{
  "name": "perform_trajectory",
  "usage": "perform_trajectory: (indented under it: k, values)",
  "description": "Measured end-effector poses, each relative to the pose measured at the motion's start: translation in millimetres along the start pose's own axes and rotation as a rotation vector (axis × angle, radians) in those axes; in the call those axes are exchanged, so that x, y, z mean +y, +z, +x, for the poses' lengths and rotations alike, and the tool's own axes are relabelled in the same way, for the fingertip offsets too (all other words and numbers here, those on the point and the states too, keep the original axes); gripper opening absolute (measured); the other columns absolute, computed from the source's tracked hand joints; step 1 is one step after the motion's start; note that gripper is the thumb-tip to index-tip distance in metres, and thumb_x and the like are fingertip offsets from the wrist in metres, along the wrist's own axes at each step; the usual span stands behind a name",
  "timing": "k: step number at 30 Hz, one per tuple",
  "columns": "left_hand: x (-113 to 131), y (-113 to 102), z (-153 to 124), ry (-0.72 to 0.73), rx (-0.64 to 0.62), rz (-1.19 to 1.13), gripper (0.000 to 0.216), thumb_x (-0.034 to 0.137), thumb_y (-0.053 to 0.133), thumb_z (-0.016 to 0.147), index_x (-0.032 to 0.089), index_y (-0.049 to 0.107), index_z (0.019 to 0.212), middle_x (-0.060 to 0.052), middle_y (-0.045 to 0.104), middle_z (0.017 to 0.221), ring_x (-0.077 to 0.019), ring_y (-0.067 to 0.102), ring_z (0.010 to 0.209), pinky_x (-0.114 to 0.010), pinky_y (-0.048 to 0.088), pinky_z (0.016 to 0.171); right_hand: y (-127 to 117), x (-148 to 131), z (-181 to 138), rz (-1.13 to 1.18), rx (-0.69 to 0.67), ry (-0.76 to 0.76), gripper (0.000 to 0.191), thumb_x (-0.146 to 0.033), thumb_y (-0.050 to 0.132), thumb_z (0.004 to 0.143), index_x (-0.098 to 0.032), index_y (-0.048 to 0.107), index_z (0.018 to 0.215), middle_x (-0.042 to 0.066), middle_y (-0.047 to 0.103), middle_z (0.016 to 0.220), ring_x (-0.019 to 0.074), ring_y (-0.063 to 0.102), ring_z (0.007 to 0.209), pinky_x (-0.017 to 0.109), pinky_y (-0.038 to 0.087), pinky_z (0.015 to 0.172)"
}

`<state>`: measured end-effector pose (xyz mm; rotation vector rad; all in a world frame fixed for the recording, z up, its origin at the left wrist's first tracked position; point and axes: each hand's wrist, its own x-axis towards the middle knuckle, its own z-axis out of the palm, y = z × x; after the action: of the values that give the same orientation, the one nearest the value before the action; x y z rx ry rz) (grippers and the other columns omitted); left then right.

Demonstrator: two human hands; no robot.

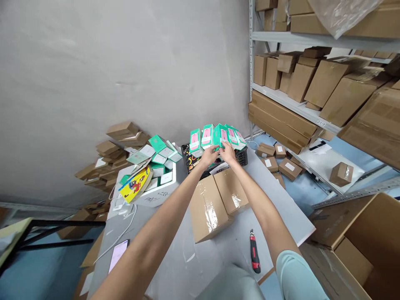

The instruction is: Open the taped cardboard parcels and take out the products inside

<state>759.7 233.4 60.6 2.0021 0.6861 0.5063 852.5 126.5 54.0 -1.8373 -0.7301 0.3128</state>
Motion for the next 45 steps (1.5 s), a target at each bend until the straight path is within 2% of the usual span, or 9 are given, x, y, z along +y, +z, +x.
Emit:
perform_trajectory:
  k: [4, 9, 13, 19, 23, 28, 33, 38, 45]
  values:
    - [-19, -12, -46, 0.030, 0.009, -0.021, 0.044, 0.021, 0.076, 0.089, 0.017, 0.083, 0.132, -0.018, 0.078, 0.146, -0.0370, 0.073, 0.138, -0.056, 0.055, 0.124, -7, 14, -13, 0.045, 0.023, -0.026, 0.062, -0.015, 0.064, 0.097, -0.020, 0.069, 0.159, 0.017, 0.071, 0.157, 0.0275, 0.081, 0.120, 0.045, 0.061, 0.118]
    - [-57, -29, -164, 0.015, 0.005, -0.087, 0.041, 0.029, 0.069, 0.096, 0.021, 0.081, 0.134, -0.016, 0.075, 0.149, -0.0331, 0.073, 0.138, -0.051, 0.064, 0.113, -20, 31, -49, 0.121, 0.107, -0.038, 0.058, -0.027, 0.066, 0.095, -0.017, 0.072, 0.152, 0.022, 0.064, 0.164, 0.0264, 0.082, 0.108, 0.045, 0.064, 0.112]
    - [-85, -40, -284, -0.031, 0.057, -0.161, 0.040, 0.034, 0.066, 0.100, 0.023, 0.080, 0.136, -0.015, 0.075, 0.149, -0.0307, 0.071, 0.141, -0.051, 0.063, 0.117, -6, 36, -120, 0.222, 0.057, -0.065, 0.061, -0.049, 0.067, 0.097, -0.017, 0.072, 0.149, 0.023, 0.067, 0.159, 0.0263, 0.081, 0.107, 0.044, 0.067, 0.104]
    - [-94, -74, -448, -0.186, 0.285, -0.143, 0.036, 0.037, 0.063, 0.107, 0.027, 0.079, 0.138, -0.013, 0.076, 0.147, -0.0266, 0.073, 0.139, -0.048, 0.063, 0.117, 53, 28, -259, 0.280, -0.294, 0.030, 0.067, -0.066, 0.072, 0.098, -0.019, 0.072, 0.146, 0.023, 0.074, 0.151, 0.0287, 0.083, 0.112, 0.048, 0.067, 0.105]
    - [-91, -123, -551, -0.309, 0.600, -0.020, 0.035, 0.042, 0.063, 0.110, 0.026, 0.079, 0.137, -0.013, 0.078, 0.144, -0.0272, 0.074, 0.137, -0.048, 0.064, 0.115, 111, 18, -333, 0.305, -0.557, 0.066, 0.069, -0.071, 0.074, 0.095, -0.018, 0.075, 0.139, 0.024, 0.077, 0.146, 0.0295, 0.083, 0.107, 0.051, 0.067, 0.103]
    - [-89, -196, -695, -0.495, 1.198, 0.302, 0.042, 0.054, 0.067, 0.108, 0.022, 0.079, 0.131, -0.015, 0.079, 0.140, -0.0291, 0.073, 0.134, -0.050, 0.057, 0.122, 182, 4, -406, 0.296, -0.853, 0.147, 0.086, -0.087, 0.073, 0.086, -0.017, 0.077, 0.136, 0.023, 0.082, 0.133, 0.0325, 0.083, 0.106, 0.055, 0.068, 0.100]
    - [-140, -255, -806, -0.732, 1.739, 0.092, 0.066, 0.070, 0.058, 0.107, 0.019, 0.069, 0.148, -0.020, 0.068, 0.159, -0.0316, 0.063, 0.152, -0.053, 0.045, 0.133, 240, -20, -457, 0.218, -1.050, 0.273, 0.094, -0.093, 0.069, 0.083, -0.018, 0.076, 0.141, 0.024, 0.076, 0.145, 0.0369, 0.078, 0.125, 0.053, 0.067, 0.104]
    - [-217, -266, -830, -0.964, 1.408, -0.691, 0.081, 0.087, 0.040, 0.106, 0.027, 0.066, 0.153, -0.020, 0.060, 0.171, -0.0386, 0.058, 0.158, -0.063, 0.053, 0.124, 282, -42, -494, 0.019, -1.047, 0.359, 0.081, -0.085, 0.060, 0.092, -0.027, 0.073, 0.146, 0.018, 0.066, 0.164, 0.0330, 0.074, 0.135, 0.051, 0.067, 0.106]
    - [-237, -261, -883, -0.745, 1.263, -0.855, 0.069, 0.077, 0.059, 0.103, 0.024, 0.074, 0.146, -0.019, 0.068, 0.163, -0.0376, 0.070, 0.145, -0.050, 0.070, 0.101, 273, -70, -558, -0.008, -0.958, 0.222, 0.079, -0.085, 0.059, 0.090, -0.028, 0.074, 0.143, 0.016, 0.078, 0.142, 0.0353, 0.082, 0.116, 0.059, 0.071, 0.098]
